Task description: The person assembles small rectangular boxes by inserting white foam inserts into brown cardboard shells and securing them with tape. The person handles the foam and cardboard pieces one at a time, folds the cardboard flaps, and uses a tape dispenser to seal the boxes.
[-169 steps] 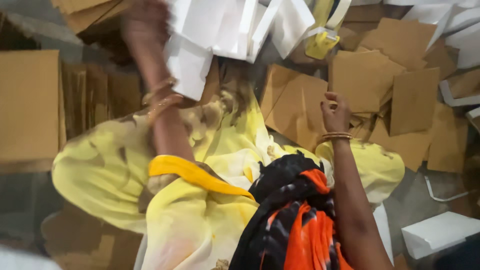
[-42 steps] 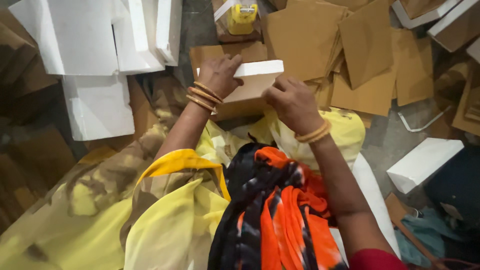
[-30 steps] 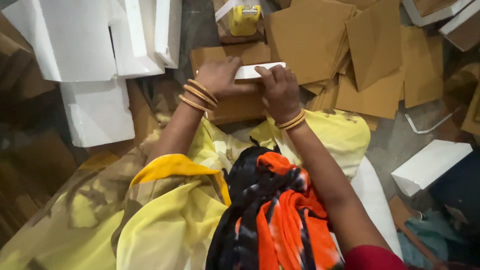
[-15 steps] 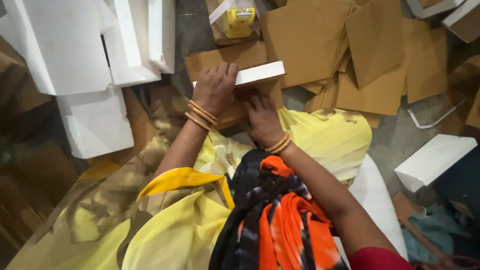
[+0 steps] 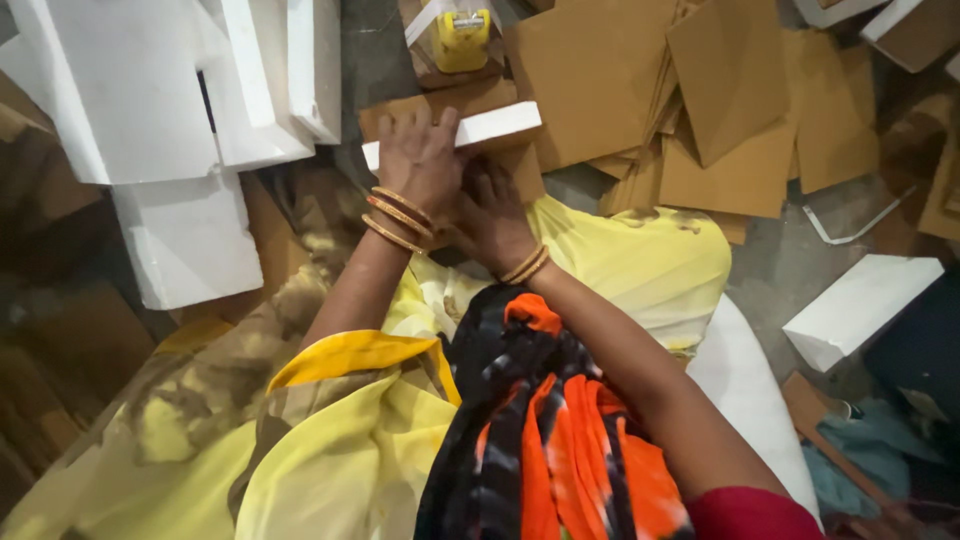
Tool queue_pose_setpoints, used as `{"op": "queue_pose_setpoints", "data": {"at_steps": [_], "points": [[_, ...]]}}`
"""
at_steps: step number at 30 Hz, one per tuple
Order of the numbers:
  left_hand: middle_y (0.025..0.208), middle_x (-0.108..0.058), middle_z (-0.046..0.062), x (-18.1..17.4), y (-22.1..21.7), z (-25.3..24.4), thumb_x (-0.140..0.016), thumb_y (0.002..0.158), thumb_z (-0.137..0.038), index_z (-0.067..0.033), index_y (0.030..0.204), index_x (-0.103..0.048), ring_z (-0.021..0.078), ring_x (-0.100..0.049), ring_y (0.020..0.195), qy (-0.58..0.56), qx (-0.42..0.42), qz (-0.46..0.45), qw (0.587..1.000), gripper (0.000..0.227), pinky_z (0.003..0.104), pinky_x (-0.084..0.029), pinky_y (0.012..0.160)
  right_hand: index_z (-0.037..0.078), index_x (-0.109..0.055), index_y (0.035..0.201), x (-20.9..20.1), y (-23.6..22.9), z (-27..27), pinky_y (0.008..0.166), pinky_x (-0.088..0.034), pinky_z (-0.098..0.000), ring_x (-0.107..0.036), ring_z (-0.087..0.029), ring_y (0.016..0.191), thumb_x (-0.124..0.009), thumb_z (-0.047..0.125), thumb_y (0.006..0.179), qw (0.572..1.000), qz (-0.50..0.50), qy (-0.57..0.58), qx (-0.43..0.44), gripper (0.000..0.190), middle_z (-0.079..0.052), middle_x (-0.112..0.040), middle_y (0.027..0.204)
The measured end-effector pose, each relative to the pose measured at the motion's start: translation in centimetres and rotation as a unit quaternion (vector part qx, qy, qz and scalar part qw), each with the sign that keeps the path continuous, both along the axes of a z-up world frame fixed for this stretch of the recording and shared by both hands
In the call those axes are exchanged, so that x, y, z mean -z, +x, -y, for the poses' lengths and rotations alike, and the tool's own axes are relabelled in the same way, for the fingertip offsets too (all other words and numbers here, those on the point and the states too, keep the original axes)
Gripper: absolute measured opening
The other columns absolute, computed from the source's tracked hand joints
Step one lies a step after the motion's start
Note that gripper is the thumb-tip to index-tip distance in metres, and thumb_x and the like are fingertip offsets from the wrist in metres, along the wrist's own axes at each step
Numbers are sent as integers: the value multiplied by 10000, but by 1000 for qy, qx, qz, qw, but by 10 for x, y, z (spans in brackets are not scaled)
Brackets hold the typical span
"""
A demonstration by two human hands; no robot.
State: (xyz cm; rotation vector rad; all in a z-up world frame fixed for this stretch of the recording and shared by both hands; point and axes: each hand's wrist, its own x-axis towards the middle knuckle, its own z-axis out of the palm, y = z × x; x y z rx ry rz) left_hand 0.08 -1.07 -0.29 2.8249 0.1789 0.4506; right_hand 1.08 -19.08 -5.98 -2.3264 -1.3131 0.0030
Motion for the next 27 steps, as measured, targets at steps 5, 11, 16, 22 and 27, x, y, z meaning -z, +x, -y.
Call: {"op": "queue_pose_setpoints", "data": {"at_steps": [5, 11, 16, 22, 27], "points": [[985, -609, 127, -1, -5, -1, -781, 827, -367, -89, 1105, -612, 333, -575, 930, -37, -2, 30, 999, 428, 465, -403, 829, 42, -567, 1407, 9, 2, -10, 1188, -249, -624, -339, -558, 1395, -692, 517, 898, 1000, 20, -6, 9, 708, -332, -421, 1480], [987, -600, 107, 2, -1, 1, -798, 816, -391, -92, 1128, -601, 319, -574, 949, -37, -9, 59, 998, 474, 459, -406, 843, 17, -538, 1438, 12, 1, -8, 1205, -263, -624, -359, -546, 1407, -663, 480, 932, 999, 36, -31, 9, 697, -341, -421, 1489], [1003, -600, 108, 8, -7, 2, -801, 818, -404, -88, 1174, -592, 318, -572, 959, -43, -8, 56, 997, 520, 460, -404, 854, 33, -545, 1413, 11, -4, -7, 1218, -264, -622, -358, -552, 1407, -670, 480, 933, 1000, 28, -9, 9, 668, -344, -413, 1484], [1025, -601, 114, 6, -5, 0, -804, 786, -366, -89, 1185, -587, 320, -570, 959, -34, -7, 35, 999, 532, 460, -400, 845, 21, -532, 1428, 6, -1, -9, 1192, -268, -631, -340, -564, 1386, -676, 512, 891, 1000, 22, 6, -2, 742, -333, -398, 1478], [1093, -612, 134, 8, -5, 4, -753, 755, -231, -58, 1230, -583, 331, -577, 1006, -18, -13, 16, 1000, 534, 462, -403, 917, 19, -500, 1483, 4, -3, -7, 1179, -274, -609, -321, -546, 1439, -669, 513, 906, 1000, 16, -17, 14, 778, -320, -382, 1522]]}}
